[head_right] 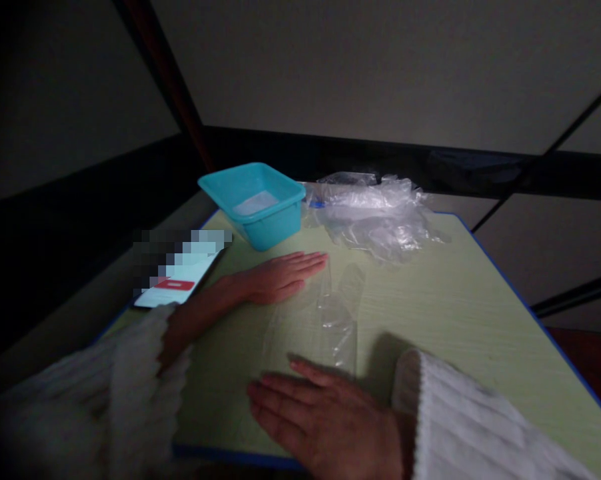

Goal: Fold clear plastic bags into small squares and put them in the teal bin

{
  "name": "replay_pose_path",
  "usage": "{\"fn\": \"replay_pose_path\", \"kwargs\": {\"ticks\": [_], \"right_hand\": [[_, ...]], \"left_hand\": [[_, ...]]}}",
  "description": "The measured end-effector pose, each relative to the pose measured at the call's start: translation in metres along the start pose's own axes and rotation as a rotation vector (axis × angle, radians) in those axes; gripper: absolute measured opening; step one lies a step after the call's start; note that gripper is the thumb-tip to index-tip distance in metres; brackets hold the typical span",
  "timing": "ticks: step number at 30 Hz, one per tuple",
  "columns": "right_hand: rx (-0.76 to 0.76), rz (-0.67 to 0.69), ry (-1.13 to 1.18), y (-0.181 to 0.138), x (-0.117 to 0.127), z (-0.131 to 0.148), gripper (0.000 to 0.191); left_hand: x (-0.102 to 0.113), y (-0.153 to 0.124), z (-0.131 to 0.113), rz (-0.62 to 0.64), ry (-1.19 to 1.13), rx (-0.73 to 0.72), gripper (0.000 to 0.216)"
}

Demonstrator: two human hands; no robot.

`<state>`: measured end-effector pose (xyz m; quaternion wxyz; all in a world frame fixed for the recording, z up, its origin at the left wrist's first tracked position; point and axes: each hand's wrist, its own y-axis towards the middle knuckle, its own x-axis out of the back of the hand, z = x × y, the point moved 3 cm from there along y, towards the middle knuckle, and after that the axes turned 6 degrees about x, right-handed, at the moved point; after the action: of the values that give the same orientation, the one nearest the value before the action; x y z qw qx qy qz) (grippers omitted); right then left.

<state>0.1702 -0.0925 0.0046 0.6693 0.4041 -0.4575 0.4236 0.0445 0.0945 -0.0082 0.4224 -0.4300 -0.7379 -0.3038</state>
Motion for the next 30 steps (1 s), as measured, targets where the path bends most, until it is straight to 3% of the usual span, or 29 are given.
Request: {"fn": "replay_pose_path", "kwargs": {"ticks": [5, 10, 14, 18, 23, 30], "right_hand": [[0.015, -0.009, 0.064, 0.003, 0.009, -0.001, 0.055], [-0.02, 0.076, 0.222, 0.003, 0.02, -0.01, 0.064], [-0.022, 0.061, 0.263, 0.0, 0.013, -0.016, 0.08], [-0.016, 0.057, 0.247, -0.001, 0.008, -0.017, 0.081], [-0.014, 0.013, 0.124, -0.008, 0.021, -0.032, 0.083], [-0.263, -0.131, -0.121, -0.033, 0.029, -0.084, 0.071]], "left_hand": [[0.002, -0.004, 0.002, -0.029, 0.0, -0.003, 0.053], [0.001, -0.009, 0.009, -0.084, -0.015, 0.015, 0.055], [-0.005, -0.009, 0.016, -0.085, -0.018, 0.01, 0.063], [-0.006, -0.009, 0.018, -0.09, 0.026, -0.023, 0.071], [0.002, -0.024, 0.002, -0.139, 0.043, -0.003, 0.067], [-0.003, -0.059, -0.03, -0.027, 0.059, 0.046, 0.062]]}}
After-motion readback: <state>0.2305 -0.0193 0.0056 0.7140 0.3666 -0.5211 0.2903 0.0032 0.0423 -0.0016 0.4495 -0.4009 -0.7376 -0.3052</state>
